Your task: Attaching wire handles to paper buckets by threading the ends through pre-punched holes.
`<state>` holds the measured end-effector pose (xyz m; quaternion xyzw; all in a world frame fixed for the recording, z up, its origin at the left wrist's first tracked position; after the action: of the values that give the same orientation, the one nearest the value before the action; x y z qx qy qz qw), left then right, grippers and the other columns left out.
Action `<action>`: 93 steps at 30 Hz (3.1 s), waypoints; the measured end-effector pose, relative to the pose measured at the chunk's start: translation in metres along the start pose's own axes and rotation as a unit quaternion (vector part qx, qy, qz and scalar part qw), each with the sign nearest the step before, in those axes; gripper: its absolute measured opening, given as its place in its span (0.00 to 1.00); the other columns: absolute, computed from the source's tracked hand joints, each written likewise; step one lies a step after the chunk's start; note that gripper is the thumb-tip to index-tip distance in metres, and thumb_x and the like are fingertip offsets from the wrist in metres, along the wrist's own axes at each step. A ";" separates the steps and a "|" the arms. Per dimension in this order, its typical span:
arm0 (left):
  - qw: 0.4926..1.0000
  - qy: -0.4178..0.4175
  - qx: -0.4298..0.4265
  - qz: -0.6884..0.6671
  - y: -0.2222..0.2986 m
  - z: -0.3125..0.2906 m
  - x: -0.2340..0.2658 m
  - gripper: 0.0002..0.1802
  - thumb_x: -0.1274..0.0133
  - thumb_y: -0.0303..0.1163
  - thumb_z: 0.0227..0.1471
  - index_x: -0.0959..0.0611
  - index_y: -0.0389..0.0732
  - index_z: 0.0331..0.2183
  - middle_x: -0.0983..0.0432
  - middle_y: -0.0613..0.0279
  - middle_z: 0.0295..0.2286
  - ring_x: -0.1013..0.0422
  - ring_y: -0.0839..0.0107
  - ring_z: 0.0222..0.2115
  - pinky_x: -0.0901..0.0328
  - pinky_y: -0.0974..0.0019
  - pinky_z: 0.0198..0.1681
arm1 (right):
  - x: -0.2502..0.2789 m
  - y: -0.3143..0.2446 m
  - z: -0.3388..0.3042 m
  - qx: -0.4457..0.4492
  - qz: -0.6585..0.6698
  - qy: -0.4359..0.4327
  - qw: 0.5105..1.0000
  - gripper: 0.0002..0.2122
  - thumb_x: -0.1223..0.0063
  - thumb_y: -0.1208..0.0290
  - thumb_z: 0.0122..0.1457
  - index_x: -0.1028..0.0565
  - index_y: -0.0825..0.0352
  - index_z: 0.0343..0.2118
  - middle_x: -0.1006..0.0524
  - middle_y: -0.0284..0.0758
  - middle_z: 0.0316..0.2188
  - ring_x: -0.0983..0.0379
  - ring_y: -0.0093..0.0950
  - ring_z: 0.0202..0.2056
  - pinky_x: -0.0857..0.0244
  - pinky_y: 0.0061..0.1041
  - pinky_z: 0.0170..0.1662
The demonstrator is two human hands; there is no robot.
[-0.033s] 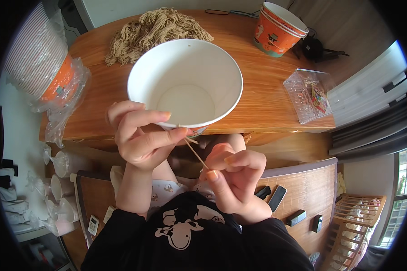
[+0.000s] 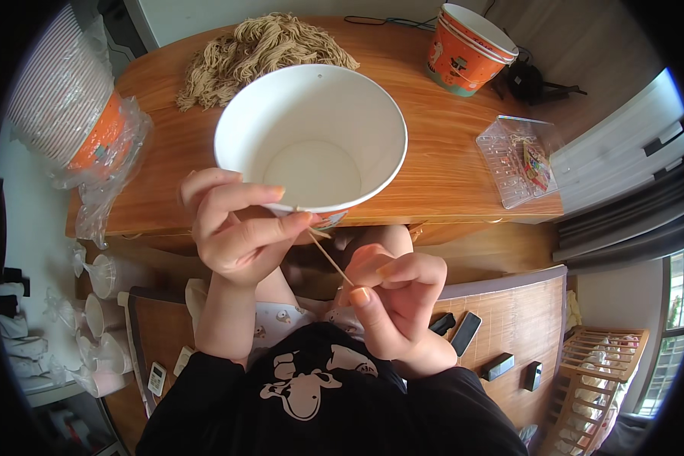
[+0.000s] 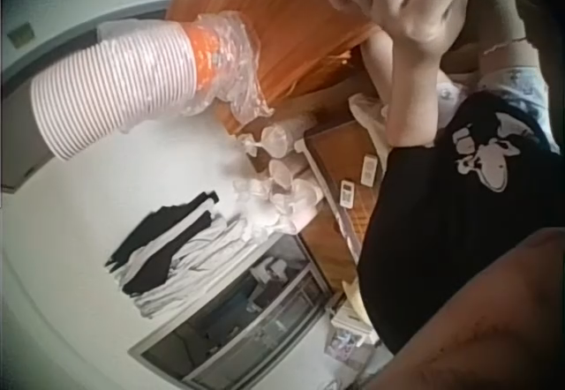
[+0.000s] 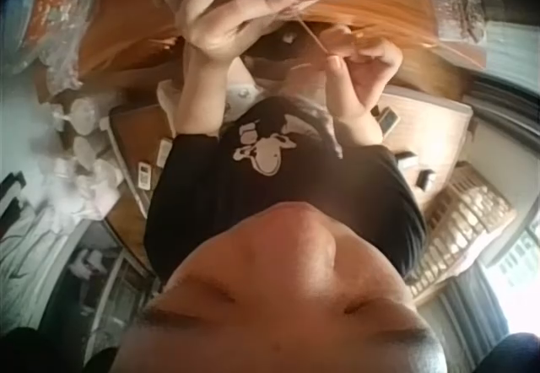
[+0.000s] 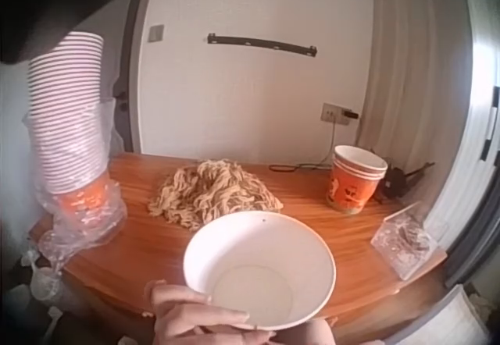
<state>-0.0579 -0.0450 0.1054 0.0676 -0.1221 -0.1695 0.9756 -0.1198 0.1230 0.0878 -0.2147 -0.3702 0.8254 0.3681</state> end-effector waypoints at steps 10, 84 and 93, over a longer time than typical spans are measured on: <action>0.987 -0.020 0.073 -0.141 -0.031 0.001 0.012 0.08 0.36 0.23 0.42 0.18 0.42 0.28 0.18 0.57 0.38 0.27 0.54 0.44 0.33 0.56 0.51 | 0.052 -0.037 0.032 0.104 0.044 0.040 0.993 0.07 0.55 0.85 0.63 0.35 0.64 0.36 0.29 0.39 0.26 0.36 0.24 0.17 0.42 0.25 0.22; 0.799 -0.047 0.314 -0.510 -0.008 -0.018 0.012 0.15 0.54 0.37 0.67 0.22 0.38 0.31 0.29 0.63 0.30 0.35 0.75 0.32 0.40 0.73 0.39 | -0.037 -0.060 0.063 0.222 -0.458 -0.098 0.855 0.21 0.32 0.77 0.47 0.21 0.63 0.47 0.24 0.39 0.44 0.32 0.33 0.43 0.38 0.28 0.47; 0.710 -0.113 0.391 -0.575 -0.001 -0.027 0.009 0.18 0.51 0.40 0.67 0.18 0.32 0.37 0.26 0.62 0.31 0.29 0.76 0.32 0.36 0.73 0.36 | -0.051 -0.035 0.073 0.114 -0.296 -0.239 0.918 0.14 0.30 0.77 0.47 0.21 0.63 0.37 0.16 0.28 0.33 0.28 0.31 0.42 0.31 0.29 0.44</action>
<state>-0.0430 -0.0470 0.0811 0.4801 -0.2240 -0.6415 0.5547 -0.1173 0.0665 0.1658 0.1521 -0.3977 0.7417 0.5182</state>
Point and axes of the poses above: each hand's wrist, its own z-axis towards the middle knuckle, its own x-axis out of the back of the hand, y = z × x, the point moved 6 cm from there along z, towards the middle knuckle
